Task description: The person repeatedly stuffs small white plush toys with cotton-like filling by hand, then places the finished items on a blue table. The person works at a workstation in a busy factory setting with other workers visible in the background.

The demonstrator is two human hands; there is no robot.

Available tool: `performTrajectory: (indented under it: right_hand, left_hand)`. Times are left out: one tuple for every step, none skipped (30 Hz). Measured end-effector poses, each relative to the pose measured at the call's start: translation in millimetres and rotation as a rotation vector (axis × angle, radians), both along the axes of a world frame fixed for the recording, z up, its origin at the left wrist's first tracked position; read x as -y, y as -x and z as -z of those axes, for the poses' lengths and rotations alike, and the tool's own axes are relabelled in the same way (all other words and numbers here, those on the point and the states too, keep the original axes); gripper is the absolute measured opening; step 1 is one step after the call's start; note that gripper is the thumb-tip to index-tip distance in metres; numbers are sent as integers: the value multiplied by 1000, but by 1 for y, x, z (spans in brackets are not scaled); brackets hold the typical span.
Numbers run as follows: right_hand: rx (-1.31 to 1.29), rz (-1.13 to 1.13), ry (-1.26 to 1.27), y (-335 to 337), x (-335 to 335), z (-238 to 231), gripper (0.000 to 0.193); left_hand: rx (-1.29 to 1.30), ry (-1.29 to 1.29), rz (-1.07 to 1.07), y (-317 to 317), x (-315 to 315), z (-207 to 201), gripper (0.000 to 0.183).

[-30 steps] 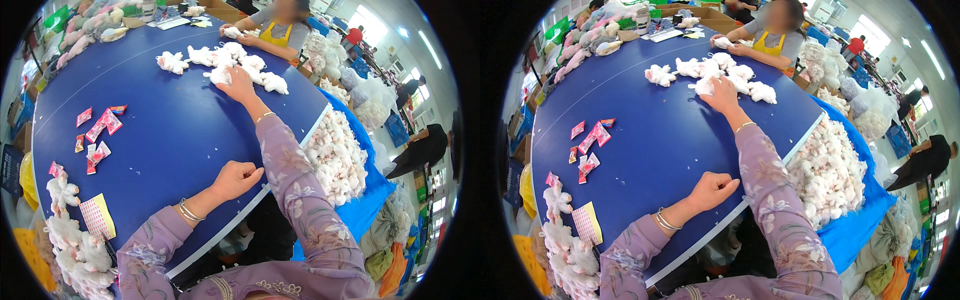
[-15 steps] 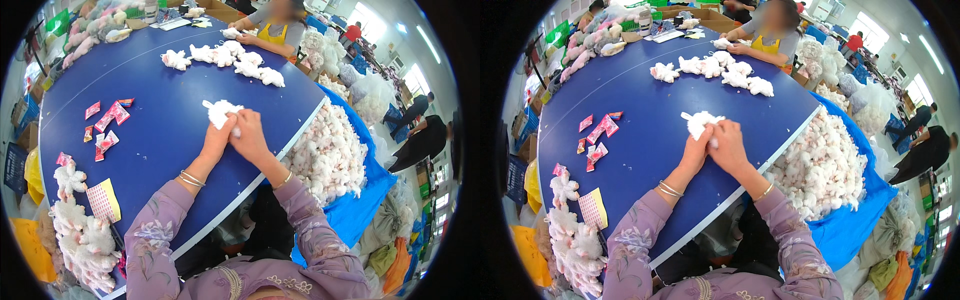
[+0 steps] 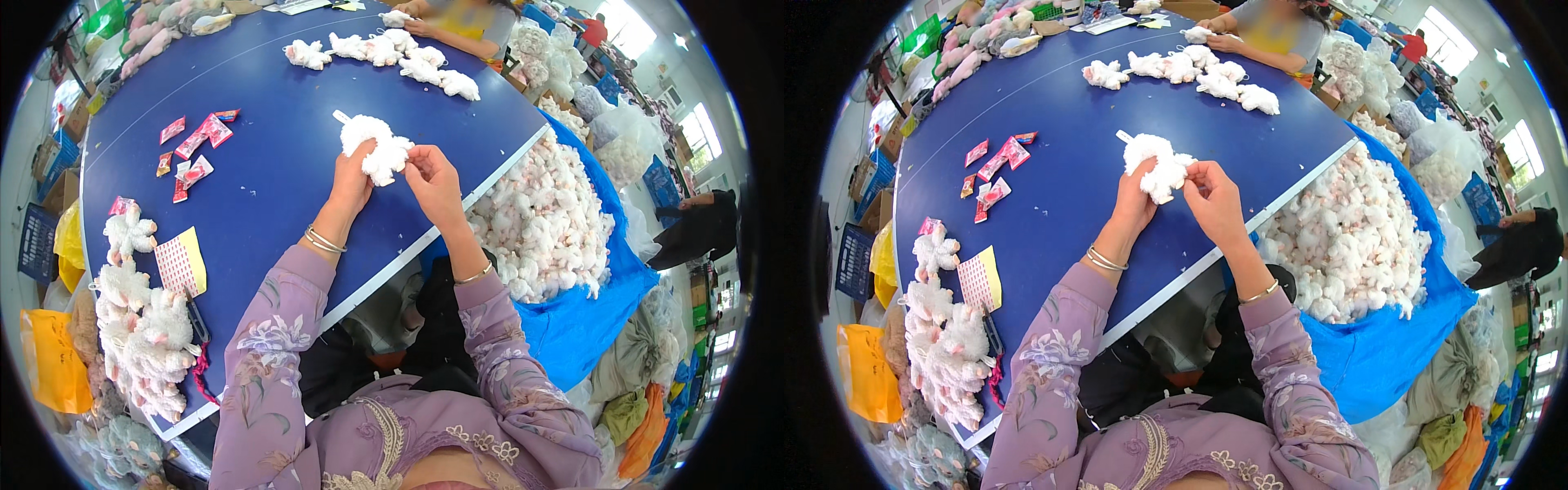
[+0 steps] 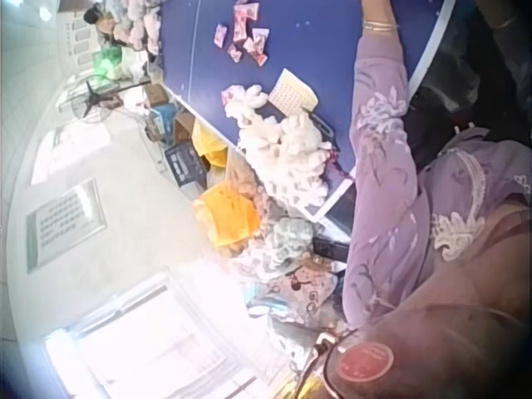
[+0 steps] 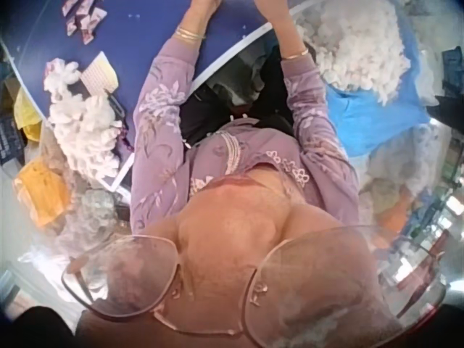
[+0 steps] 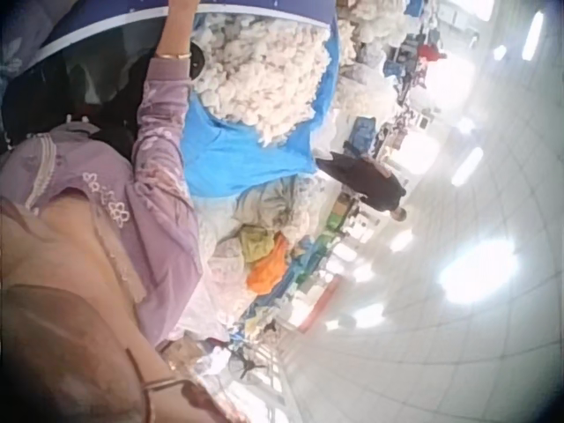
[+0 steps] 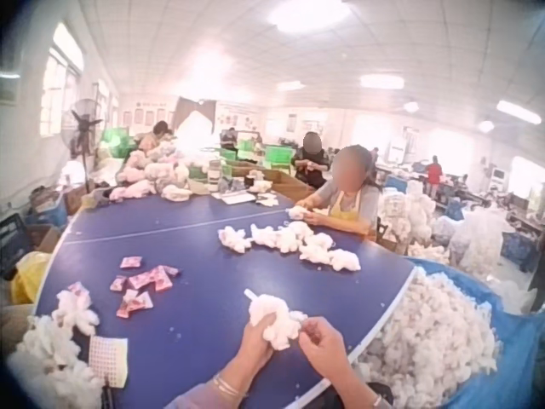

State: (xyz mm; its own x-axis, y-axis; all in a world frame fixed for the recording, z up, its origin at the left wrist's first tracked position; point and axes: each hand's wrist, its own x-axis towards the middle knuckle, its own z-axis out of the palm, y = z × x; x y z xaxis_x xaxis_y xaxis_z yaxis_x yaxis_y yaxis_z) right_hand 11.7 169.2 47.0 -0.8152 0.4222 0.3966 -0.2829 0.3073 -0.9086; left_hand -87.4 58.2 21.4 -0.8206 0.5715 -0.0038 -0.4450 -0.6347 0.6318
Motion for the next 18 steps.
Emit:
performTrajectory:
  right_hand:
    - [5, 40, -61, -2, 2, -2, 15]
    - [11, 81, -125, -4, 2, -4, 17]
    - [-14, 92, -193, -5, 2, -3, 19]
    - [-39, 103, -260, -5, 2, -2, 20]
    - [-66, 112, -330, -4, 2, -2, 22]
    - [-79, 124, -367, -3, 3, -4, 22]
    - [-92, 136, -403, -2, 5, -6, 23]
    - [-105, 147, -441, -1, 6, -9, 23]
    - [-101, 154, -490, 0, 6, -13, 23]
    - [-98, 161, -538, 0, 5, -17, 23]
    - [-95, 166, -586, 0, 5, -20, 23]
    - [-89, 152, -612, 0, 5, -23, 23]
    - [-83, 138, -639, -1, 4, -25, 23]
    - [-76, 127, -665, -2, 3, -28, 23]
    - [-89, 104, -691, -2, 3, -32, 23]
    - [-100, 81, -717, -2, 1, -36, 22]
    - [-111, 59, -742, -2, 0, -39, 22]
    - [-113, 43, -758, -1, -2, -41, 21]
  left_hand:
    - [11, 16, 8, 0, 1, -1, 34]
    - [22, 29, 18, 0, 1, -2, 34]
    - [34, 43, 29, 1, 1, -2, 33]
    - [29, 41, 48, 2, 1, -1, 32]
    - [22, 38, 65, 3, 0, 0, 31]
    - [15, 34, 82, 5, 0, 0, 31]
    - [4, 31, 92, 5, -1, 1, 30]
    - [-6, 27, 103, 5, -1, 2, 29]
    - [-17, 23, 113, 5, -1, 1, 28]
    - [-15, 22, 128, 6, -2, 1, 27]
    - [-12, 23, 141, 7, -2, 2, 27]
    - [-10, 24, 154, 8, -1, 3, 27]
    - [-3, 29, 164, 8, -2, 4, 26]
    - [3, 35, 177, 8, -2, 4, 26]
    - [9, 40, 190, 8, -3, 4, 26]
    - [-1, 47, 203, 9, -3, 4, 26]
    - [-10, 56, 217, 10, -3, 3, 25]
    - [-18, 64, 232, 10, -3, 3, 25]
